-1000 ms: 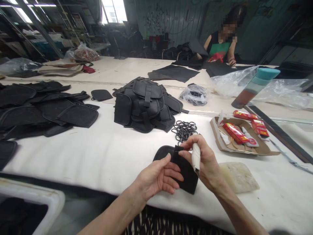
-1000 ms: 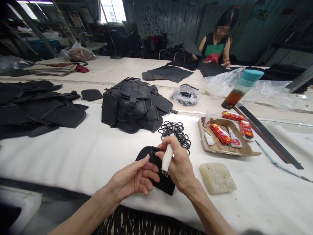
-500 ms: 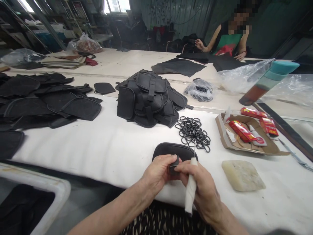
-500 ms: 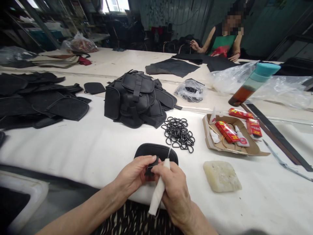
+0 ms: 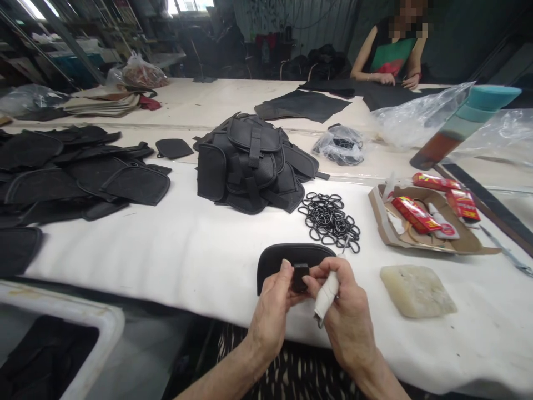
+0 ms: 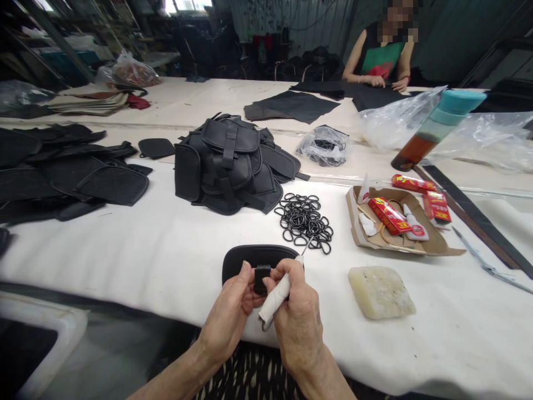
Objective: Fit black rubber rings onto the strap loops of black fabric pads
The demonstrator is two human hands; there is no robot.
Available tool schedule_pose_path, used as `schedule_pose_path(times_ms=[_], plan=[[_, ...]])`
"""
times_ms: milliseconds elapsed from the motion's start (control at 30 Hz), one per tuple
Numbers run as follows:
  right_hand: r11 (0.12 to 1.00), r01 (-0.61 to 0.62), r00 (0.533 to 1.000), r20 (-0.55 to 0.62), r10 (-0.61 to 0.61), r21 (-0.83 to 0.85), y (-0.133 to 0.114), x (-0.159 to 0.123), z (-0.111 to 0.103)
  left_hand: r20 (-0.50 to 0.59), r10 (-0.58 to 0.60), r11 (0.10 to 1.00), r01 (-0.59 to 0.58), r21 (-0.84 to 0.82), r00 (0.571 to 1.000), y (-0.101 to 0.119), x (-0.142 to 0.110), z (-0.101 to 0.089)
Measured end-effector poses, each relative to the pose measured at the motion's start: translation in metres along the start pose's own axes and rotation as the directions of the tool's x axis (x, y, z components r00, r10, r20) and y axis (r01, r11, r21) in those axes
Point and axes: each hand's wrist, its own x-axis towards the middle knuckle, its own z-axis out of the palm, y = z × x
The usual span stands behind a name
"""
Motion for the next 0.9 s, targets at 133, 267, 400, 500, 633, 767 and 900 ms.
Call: schedule_pose_path(times_ms=[133, 267, 400, 500, 633, 767, 900], plan=[[0.997, -0.063, 0.998, 0.032, 0.062, 0.035, -0.0033, -0.0006, -0.0027, 0.026, 0.061, 0.99, -0.064, 0.129, 0.998, -0.0022, -0.005, 0.0002], [0.994, -0.088, 0.995, 0.062, 0.084, 0.066, -0.0047, 0.0003, -0.005, 0.036, 0.093, 0.969, -0.098, 0.225, 0.995, -0.0013, -0.007, 0.0019], [0.991, -0.122, 0.99, 0.079, 0.117, 0.063, -0.0062, 0.0003, -0.0061, 0.054, 0.109, 0.955, -0.12, 0.271, 0.993, -0.0032, -0.0068, 0.0007], [0.99, -0.127, 0.988, 0.093, 0.121, 0.065, -0.0071, -0.0002, -0.0067, 0.025, 0.111, 0.95, -0.113, 0.29, 0.994, -0.007, -0.0067, -0.0011], [0.992, -0.114, 0.989, 0.102, 0.107, 0.062, -0.0075, 0.0008, -0.007, -0.003, 0.117, 0.942, -0.11, 0.316, 0.993, -0.0106, -0.0069, -0.0013], [0.993, -0.109, 0.99, 0.095, 0.104, 0.055, -0.0076, 0.0005, -0.0065, -0.027, 0.116, 0.936, -0.101, 0.337, 0.993, -0.0101, -0.0062, 0.0003], [0.997, -0.071, 0.991, 0.111, 0.069, 0.015, -0.009, -0.0031, -0.0105, -0.005, 0.112, 0.943, -0.105, 0.314, 0.994, -0.0064, -0.0066, 0.0005]])
